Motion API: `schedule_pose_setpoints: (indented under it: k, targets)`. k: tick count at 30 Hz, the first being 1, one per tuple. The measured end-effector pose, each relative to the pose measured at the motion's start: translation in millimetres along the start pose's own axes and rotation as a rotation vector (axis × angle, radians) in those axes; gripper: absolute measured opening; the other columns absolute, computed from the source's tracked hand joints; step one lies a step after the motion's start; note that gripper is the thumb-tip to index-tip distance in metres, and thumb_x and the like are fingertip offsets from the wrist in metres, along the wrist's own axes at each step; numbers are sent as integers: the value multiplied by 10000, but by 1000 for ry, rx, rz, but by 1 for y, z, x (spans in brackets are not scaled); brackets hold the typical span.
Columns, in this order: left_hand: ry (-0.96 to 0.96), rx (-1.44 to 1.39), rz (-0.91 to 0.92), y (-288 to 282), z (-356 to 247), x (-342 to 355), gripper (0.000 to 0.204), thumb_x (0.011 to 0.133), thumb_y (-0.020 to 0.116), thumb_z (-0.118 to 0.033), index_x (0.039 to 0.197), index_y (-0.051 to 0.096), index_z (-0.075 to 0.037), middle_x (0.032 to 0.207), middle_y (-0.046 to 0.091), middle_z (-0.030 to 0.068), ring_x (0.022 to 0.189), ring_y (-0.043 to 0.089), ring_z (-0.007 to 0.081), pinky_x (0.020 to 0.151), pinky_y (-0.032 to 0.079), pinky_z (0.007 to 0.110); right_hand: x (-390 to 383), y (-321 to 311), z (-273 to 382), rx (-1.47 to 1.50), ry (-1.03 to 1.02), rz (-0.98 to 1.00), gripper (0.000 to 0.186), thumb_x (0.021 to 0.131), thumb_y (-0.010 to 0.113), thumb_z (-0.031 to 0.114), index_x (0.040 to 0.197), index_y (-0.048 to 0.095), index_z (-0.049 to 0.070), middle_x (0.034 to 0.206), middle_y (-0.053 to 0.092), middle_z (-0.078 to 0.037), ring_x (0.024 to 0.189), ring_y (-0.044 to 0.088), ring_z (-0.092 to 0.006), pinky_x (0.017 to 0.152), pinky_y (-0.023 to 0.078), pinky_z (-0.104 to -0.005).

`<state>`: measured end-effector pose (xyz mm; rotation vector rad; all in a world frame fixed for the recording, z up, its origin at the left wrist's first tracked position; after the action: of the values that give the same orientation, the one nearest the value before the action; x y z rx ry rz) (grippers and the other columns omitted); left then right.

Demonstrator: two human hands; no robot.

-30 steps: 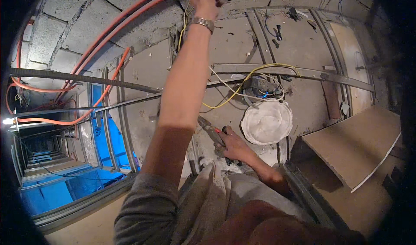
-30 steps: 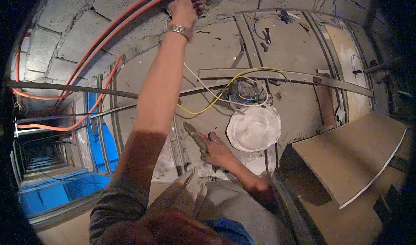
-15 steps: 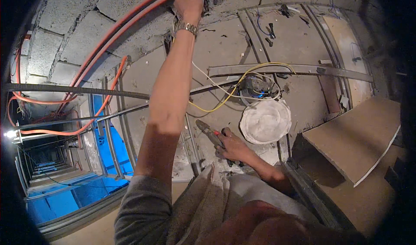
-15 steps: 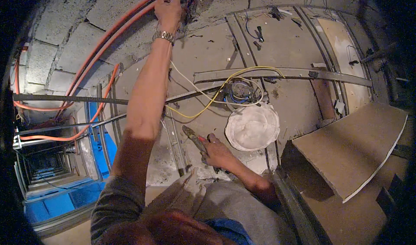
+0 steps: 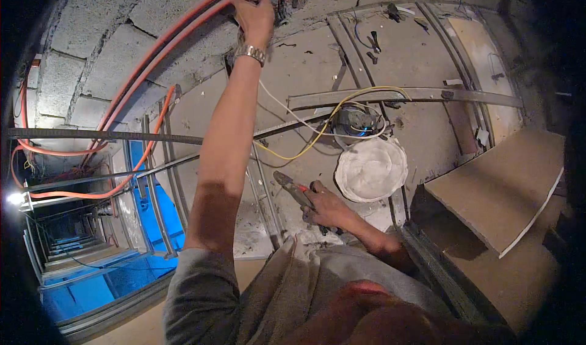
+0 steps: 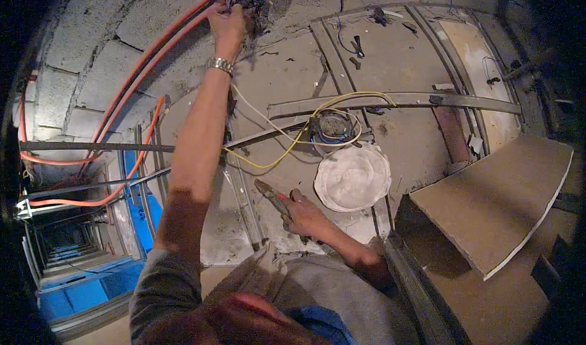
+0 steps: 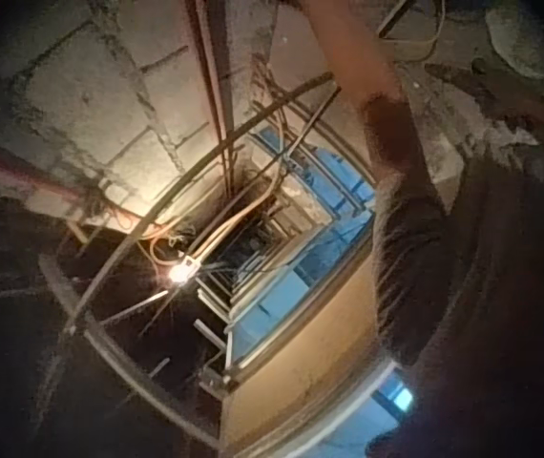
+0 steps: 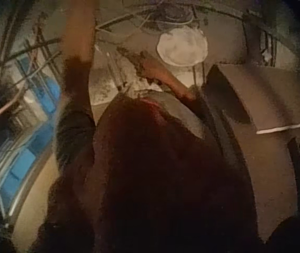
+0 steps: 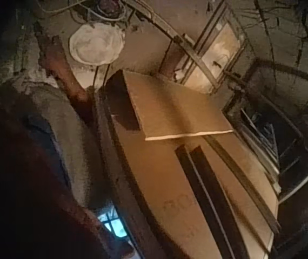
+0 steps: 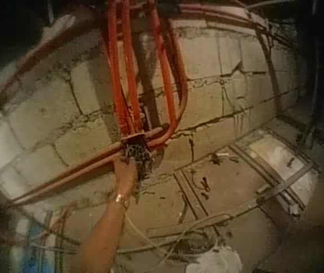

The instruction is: The person uses pliers and their hands to pull, cut, and trim electrical wires extending from conduit pipes and a junction box.

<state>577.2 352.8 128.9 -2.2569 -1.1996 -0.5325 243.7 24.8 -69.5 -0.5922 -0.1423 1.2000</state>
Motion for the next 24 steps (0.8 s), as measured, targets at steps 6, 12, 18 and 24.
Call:
schedule_pose_setpoints:
  k: [6, 12, 18, 24]
  targets:
    - [675, 834, 167, 30, -113, -48, 354, 875, 660, -220, 1156, 678, -6, 1133, 689, 208, 1174, 565, 412, 979, 475, 550, -1, 0, -6, 0, 1, -32, 474, 936, 679, 284, 1277, 577, -30, 1152, 499, -265, 1057, 573, -451, 938, 488, -508]
    - [688, 1020, 276, 49, -98, -18, 305, 892, 656, -267, 1077, 704, -29, 1059, 710, 201, 1096, 600, 432, 937, 498, 531, 0, 2, -7, -9, 49, -4, 477, 942, 671, 284, 1286, 578, -34, 1153, 496, -279, 1049, 576, -462, 937, 493, -496]
    - [761, 947, 454, 48, -70, 18, 365, 900, 677, -329, 1057, 697, 0, 1008, 704, 239, 1037, 610, 455, 928, 491, 521, 2, 10, -12, -18, 31, -5, 467, 933, 675, 275, 1270, 579, -34, 1146, 497, -281, 1038, 582, -469, 930, 496, -500]
    - [600, 315, 447, 26, -71, 21, 407, 897, 739, -331, 1044, 720, 48, 965, 716, 180, 921, 641, 318, 889, 500, 415, -2, 4, -13, -37, 15, 1, 466, 913, 681, 242, 1270, 569, -35, 1140, 494, -285, 1037, 582, -474, 926, 494, -510]
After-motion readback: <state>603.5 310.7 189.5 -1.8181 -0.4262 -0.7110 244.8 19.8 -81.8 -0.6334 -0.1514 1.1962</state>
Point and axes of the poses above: each hand's wrist, its own x-axis towards the middle knuckle, its own y-axis out of the palm, z = x × y, the point moved 9 cm from there along x, towards the middle knuckle
